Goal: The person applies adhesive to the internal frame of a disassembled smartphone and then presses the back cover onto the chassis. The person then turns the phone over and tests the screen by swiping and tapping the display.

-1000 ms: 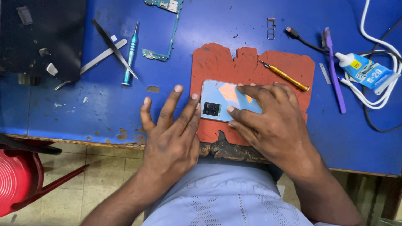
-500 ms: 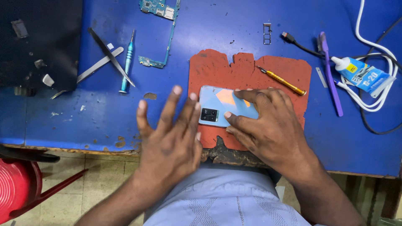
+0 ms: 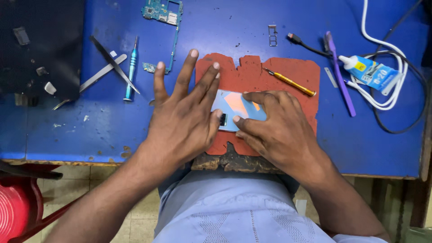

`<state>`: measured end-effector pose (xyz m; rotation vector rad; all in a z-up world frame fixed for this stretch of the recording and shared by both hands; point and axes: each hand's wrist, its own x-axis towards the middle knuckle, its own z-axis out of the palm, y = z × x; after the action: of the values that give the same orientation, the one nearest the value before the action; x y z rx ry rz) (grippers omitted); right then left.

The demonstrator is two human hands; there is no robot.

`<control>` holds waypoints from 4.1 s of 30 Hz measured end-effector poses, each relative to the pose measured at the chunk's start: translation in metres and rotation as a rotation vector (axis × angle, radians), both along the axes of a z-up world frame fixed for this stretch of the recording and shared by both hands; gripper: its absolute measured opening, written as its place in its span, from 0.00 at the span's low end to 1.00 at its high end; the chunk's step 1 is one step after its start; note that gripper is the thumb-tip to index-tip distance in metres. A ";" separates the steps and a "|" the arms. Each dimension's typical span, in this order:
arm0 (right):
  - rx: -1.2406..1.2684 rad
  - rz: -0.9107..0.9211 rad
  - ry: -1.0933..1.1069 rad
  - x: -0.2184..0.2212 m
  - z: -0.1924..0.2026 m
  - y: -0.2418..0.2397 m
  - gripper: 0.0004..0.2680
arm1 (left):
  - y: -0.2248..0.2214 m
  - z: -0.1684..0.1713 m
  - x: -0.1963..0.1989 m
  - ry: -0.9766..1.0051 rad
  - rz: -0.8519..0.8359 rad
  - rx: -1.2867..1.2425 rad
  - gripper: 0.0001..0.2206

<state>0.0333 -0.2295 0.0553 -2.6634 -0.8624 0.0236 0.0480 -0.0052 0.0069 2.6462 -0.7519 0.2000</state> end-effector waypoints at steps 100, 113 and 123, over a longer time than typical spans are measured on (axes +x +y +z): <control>0.078 -0.004 -0.026 -0.003 -0.006 -0.004 0.10 | -0.006 -0.011 -0.083 0.057 0.188 0.015 0.25; 0.072 -0.014 -0.011 -0.002 -0.006 -0.003 0.10 | 0.018 -0.017 -0.081 -0.015 0.076 0.121 0.24; 0.086 -0.005 -0.004 0.000 -0.005 -0.003 0.10 | 0.051 -0.005 -0.039 -0.044 -0.256 0.257 0.26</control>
<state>0.0336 -0.2328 0.0499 -2.5862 -0.8391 -0.0197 0.0093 0.0460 0.0016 2.7526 -1.1923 0.0967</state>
